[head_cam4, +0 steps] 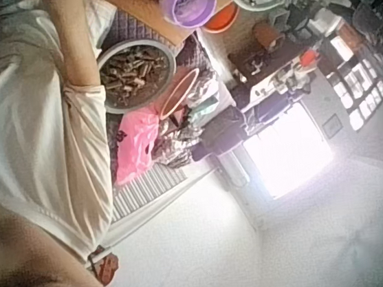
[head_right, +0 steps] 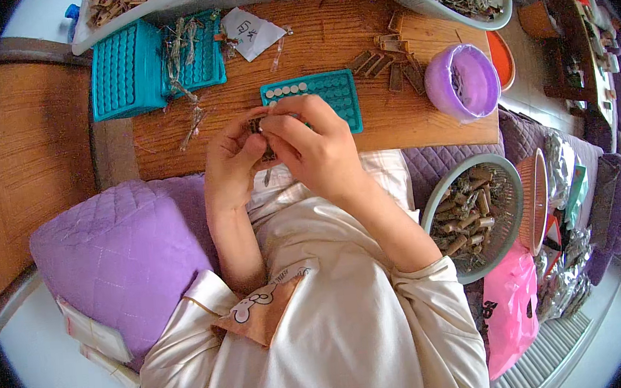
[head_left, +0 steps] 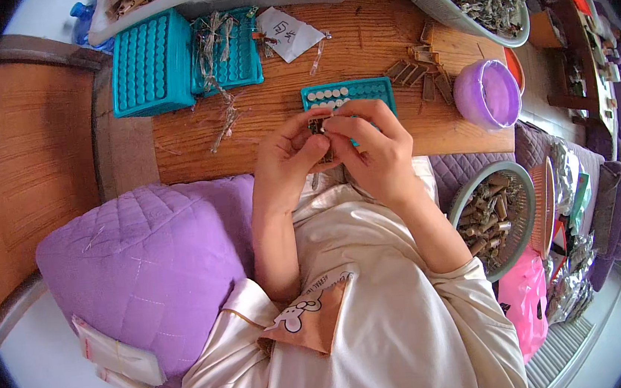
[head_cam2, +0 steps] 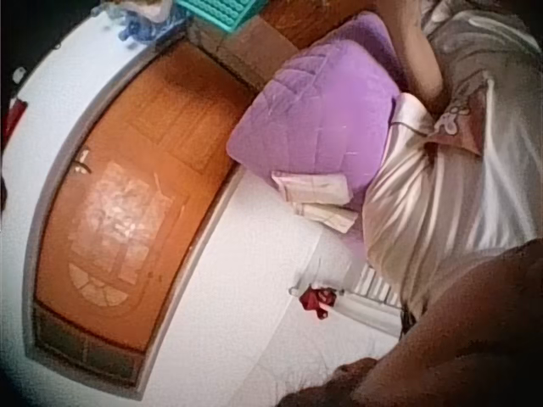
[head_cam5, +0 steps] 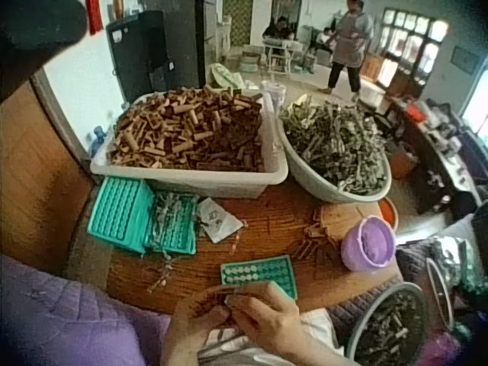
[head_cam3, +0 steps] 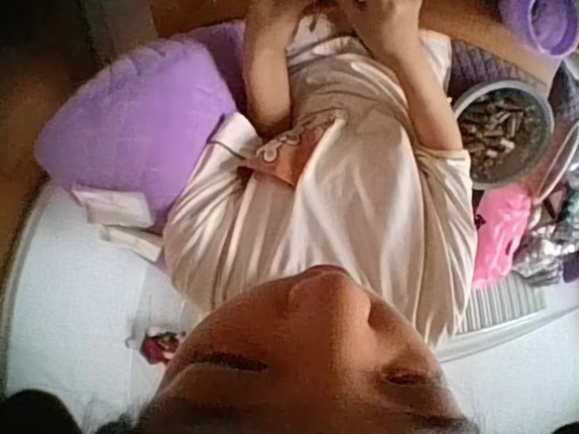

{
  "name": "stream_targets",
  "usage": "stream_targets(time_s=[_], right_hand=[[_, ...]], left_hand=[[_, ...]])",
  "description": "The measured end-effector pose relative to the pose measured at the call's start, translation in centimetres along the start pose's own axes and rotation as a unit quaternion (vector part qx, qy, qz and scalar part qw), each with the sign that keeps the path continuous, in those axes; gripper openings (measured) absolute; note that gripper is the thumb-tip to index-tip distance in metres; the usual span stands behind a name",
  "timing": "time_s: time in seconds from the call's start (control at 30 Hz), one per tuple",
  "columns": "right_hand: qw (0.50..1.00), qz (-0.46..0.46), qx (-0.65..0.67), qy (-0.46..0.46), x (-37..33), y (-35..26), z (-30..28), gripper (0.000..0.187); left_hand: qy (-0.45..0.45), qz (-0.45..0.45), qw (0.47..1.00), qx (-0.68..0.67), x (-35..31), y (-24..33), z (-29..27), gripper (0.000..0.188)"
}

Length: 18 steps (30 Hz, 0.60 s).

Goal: The person fills small cardboard tubes with herbal material by hand.

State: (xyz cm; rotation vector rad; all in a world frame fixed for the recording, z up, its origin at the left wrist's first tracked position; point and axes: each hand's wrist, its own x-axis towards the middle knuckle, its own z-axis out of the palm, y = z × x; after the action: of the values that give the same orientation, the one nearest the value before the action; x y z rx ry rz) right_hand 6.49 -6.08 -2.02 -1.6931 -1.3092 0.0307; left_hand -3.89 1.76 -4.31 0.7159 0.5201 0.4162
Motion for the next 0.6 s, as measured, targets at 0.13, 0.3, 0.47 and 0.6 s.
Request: stream_targets(time_s=[0.13,0.3,0.47,0.6], right_hand=[[0.996,0.009,0.034,-0.077,0.2,0.2,-1.1,0.021],[0.979,0.14,-0.13,-0.074,-1.6,4.0,-1.6,0.024],[0.967,0.131,-0.186,-0.115,-3.1,5.1,-1.1,0.016],[0.976,0.165,-0.127,-0.065,-2.4,4.2,-1.4,0.011]], left_hand=[[0.015,0.004,1.0,0.006,0.0,0.3,-0.6,0.027],[-0.006,-0.013,0.999,0.033,-0.1,0.5,-0.6,0.028],[-0.013,-0.013,0.999,0.041,-0.4,1.0,-0.4,0.027],[-0.028,-0.011,0.998,0.061,-0.7,1.1,-0.3,0.034]])
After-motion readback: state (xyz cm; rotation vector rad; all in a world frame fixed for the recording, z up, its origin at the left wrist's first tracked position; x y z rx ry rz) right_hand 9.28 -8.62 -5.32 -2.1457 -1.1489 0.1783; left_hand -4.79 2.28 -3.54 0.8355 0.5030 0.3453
